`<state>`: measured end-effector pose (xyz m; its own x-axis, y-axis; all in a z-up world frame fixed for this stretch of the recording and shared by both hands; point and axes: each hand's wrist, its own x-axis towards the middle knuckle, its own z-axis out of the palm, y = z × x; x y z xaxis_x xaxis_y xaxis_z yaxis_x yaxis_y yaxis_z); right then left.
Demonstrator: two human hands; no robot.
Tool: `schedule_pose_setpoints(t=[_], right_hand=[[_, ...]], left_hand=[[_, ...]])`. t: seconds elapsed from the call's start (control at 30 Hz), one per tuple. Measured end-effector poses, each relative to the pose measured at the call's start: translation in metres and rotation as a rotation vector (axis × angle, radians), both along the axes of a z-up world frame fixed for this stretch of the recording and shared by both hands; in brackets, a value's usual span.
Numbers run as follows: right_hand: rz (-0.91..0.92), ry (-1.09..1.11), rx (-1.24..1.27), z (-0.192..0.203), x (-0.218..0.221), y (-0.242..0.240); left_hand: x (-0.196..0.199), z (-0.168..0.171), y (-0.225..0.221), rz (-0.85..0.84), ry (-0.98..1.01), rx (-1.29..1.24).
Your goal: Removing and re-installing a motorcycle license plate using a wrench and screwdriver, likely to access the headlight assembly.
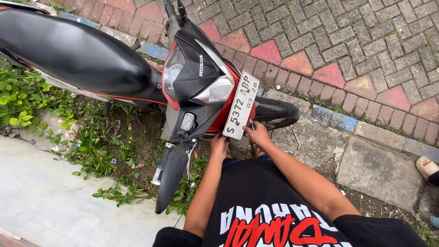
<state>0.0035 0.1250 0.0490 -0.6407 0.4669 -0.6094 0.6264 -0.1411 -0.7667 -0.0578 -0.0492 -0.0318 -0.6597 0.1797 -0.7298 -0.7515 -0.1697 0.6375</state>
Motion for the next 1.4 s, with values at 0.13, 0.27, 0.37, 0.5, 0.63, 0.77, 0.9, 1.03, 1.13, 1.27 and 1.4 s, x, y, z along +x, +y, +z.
schedule_pose_setpoints(t=[0.13, 0.27, 0.37, 0.5, 0.63, 0.77, 0.9, 1.03, 1.13, 1.27, 1.4], right_hand=[[0.193, -0.024, 0.240, 0.015, -0.009, 0.000], [0.222, 0.040, 0.296, 0.032, -0.015, -0.008], [0.246, 0.001, 0.354, 0.025, -0.022, -0.004], [0.295, 0.021, 0.397, 0.017, -0.028, -0.002], [0.324, 0.009, 0.389, 0.017, -0.032, -0.002], [0.373, -0.005, 0.432, 0.004, -0.037, -0.003], [0.384, -0.035, 0.467, 0.005, -0.035, -0.007], [0.376, 0.003, 0.456, 0.008, -0.034, -0.006], [0.387, -0.021, 0.483, -0.013, -0.033, -0.003], [0.375, 0.047, 0.467, 0.001, -0.034, -0.008], [0.380, 0.002, 0.490, -0.019, -0.033, -0.003]], left_hand=[[-0.011, -0.027, 0.009, 0.043, -0.100, 0.156], [-0.017, -0.054, 0.010, 0.011, -0.116, 0.206], [-0.021, -0.076, 0.012, -0.003, -0.163, 0.280], [-0.025, -0.082, 0.017, -0.019, -0.170, 0.319], [-0.027, -0.087, 0.016, 0.000, -0.242, 0.399], [-0.024, -0.094, 0.023, 0.072, -0.233, 0.461], [-0.020, -0.075, 0.018, -0.080, -0.090, 0.435], [-0.014, -0.080, 0.018, -0.392, 0.389, 0.267], [-0.014, -0.100, 0.018, -0.506, 1.101, 0.025], [-0.018, -0.102, 0.019, -0.462, 1.241, 0.026], [-0.016, -0.093, 0.018, -0.477, 1.348, -0.030]])
